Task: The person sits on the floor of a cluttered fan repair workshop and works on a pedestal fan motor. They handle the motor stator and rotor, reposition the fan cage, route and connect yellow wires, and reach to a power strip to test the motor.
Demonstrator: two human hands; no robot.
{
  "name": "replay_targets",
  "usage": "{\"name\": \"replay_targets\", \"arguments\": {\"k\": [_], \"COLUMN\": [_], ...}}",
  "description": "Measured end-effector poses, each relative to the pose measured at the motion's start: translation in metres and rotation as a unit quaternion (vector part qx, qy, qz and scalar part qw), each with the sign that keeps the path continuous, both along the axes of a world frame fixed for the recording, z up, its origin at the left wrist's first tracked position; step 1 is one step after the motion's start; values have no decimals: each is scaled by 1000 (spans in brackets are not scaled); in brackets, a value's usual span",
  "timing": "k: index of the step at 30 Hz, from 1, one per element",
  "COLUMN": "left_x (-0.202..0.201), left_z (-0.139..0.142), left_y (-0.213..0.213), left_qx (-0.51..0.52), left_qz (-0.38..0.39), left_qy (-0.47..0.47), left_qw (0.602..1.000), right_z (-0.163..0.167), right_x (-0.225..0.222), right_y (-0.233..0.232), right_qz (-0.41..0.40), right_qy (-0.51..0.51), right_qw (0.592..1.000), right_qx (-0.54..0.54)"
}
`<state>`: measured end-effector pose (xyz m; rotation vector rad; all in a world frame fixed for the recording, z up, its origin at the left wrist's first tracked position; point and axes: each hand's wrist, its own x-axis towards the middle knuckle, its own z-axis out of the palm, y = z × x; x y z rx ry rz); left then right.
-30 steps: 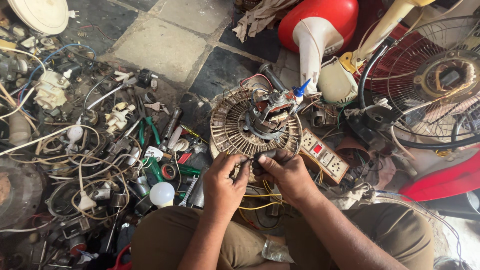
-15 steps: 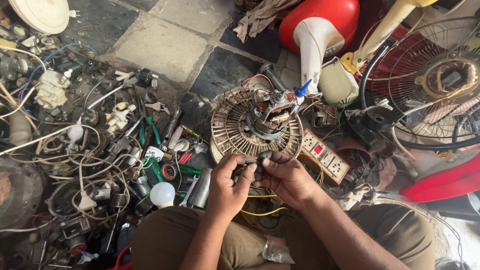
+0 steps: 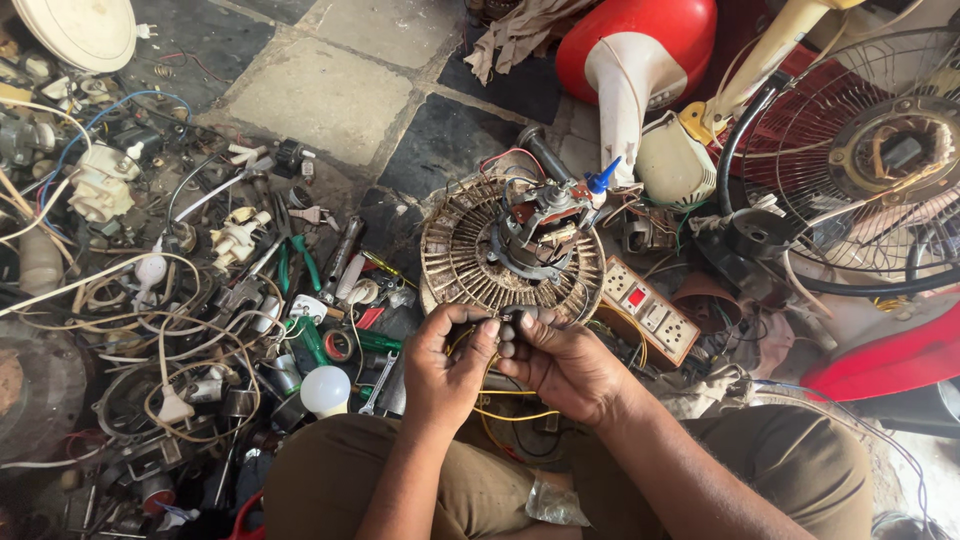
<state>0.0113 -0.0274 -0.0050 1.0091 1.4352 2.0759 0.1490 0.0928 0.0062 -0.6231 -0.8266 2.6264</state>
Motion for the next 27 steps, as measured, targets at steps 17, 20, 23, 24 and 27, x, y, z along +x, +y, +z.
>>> {"name": "replay_targets", "arguments": {"k": [17, 20, 23, 24, 27], "left_x": [-6, -8, -8, -8, -6], "left_z": [15, 11, 7, 5, 1], "left_y": [-6, -5, -5, -5, -3], "left_qx": [-66, -15, -25, -51, -87], "left_qz": [43, 34, 34, 29, 22], "left_qy": [120, 119, 110, 90, 51], "left_qw": [990, 992, 993, 994, 995], "right_z": [4, 10, 17, 19, 24], "right_x": [-1, -1, -4, -6, -9], "right_y": [-6, -6, -7, -8, -10], "right_qz": [-86, -80, -61, -58, -47], "right_qy": [-105, -145, -205, -232, -271], "right_qw": [959, 928, 877, 859, 822], "right_qx": [248, 333, 431, 453, 498]}}
